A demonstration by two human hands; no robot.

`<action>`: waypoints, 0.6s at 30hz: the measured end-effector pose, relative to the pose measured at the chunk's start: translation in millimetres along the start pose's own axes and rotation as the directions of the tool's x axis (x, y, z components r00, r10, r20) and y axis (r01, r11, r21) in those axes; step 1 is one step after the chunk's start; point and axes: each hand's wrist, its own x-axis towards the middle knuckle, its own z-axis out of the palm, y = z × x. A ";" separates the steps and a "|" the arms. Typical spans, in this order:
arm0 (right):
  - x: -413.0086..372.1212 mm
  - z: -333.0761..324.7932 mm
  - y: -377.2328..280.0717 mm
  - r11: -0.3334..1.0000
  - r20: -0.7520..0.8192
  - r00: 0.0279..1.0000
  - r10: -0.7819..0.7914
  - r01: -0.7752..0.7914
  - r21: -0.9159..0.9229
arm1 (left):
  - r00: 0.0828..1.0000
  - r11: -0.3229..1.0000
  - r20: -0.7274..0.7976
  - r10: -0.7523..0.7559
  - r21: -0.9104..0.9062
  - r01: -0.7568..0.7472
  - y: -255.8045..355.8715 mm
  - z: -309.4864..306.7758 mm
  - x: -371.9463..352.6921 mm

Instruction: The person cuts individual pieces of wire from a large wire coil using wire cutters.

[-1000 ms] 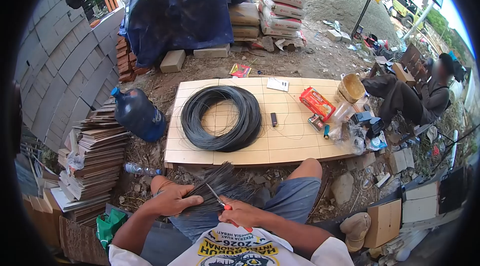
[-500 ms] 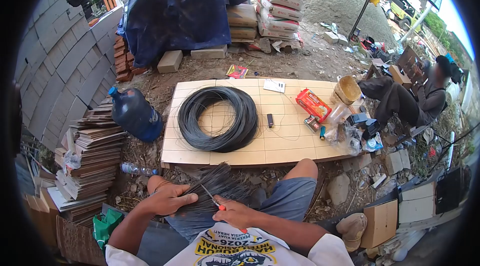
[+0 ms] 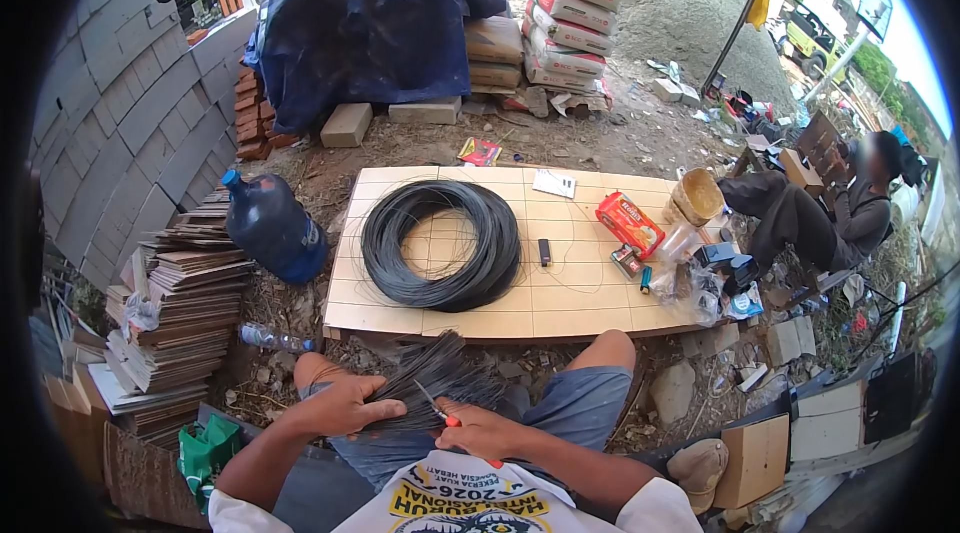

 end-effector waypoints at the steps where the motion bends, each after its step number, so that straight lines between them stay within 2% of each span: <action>1: 0.1 -1.4 -0.6 0.999 -0.013 1.000 -0.018 0.017 -0.042 | 1.000 1.000 0.009 0.001 -0.003 -0.001 -0.6 0.3 0.2; 6: 5.3 -1.7 12.1 0.994 0.027 1.000 0.005 -0.002 -0.108 | 0.999 1.000 0.033 -0.016 -0.014 0.016 0.8 -1.6 -0.5; 8: 9.1 5.4 28.7 0.977 -0.115 0.984 -0.140 0.118 -0.179 | 1.000 1.000 0.017 0.013 0.001 -0.013 0.8 -2.5 -1.1; 9: 5.0 9.4 18.1 0.977 -0.111 0.984 -0.138 0.117 -0.178 | 1.000 1.000 0.016 0.010 -0.002 -0.010 0.2 -3.1 -1.0; 11: -7.8 20.4 -12.1 0.974 -0.086 0.996 0.034 -0.014 0.228 | 0.999 0.999 -0.021 0.037 -0.033 -0.038 -2.6 -5.6 0.8; 14: 3.3 20.0 10.0 0.955 -0.125 0.992 0.011 0.026 0.295 | 0.997 0.999 -0.065 0.049 -0.014 -0.050 -6.7 -11.9 8.0; 16: -2.6 17.8 -6.9 0.948 -0.151 0.989 -0.003 0.051 0.315 | 0.998 0.999 -0.055 0.035 -0.020 -0.036 -4.5 -12.1 7.5; 18: -1.3 7.0 -5.6 0.973 0.000 1.000 -0.015 0.014 0.229 | 1.000 0.999 -0.010 0.014 -0.040 -0.015 -6.2 -12.5 7.6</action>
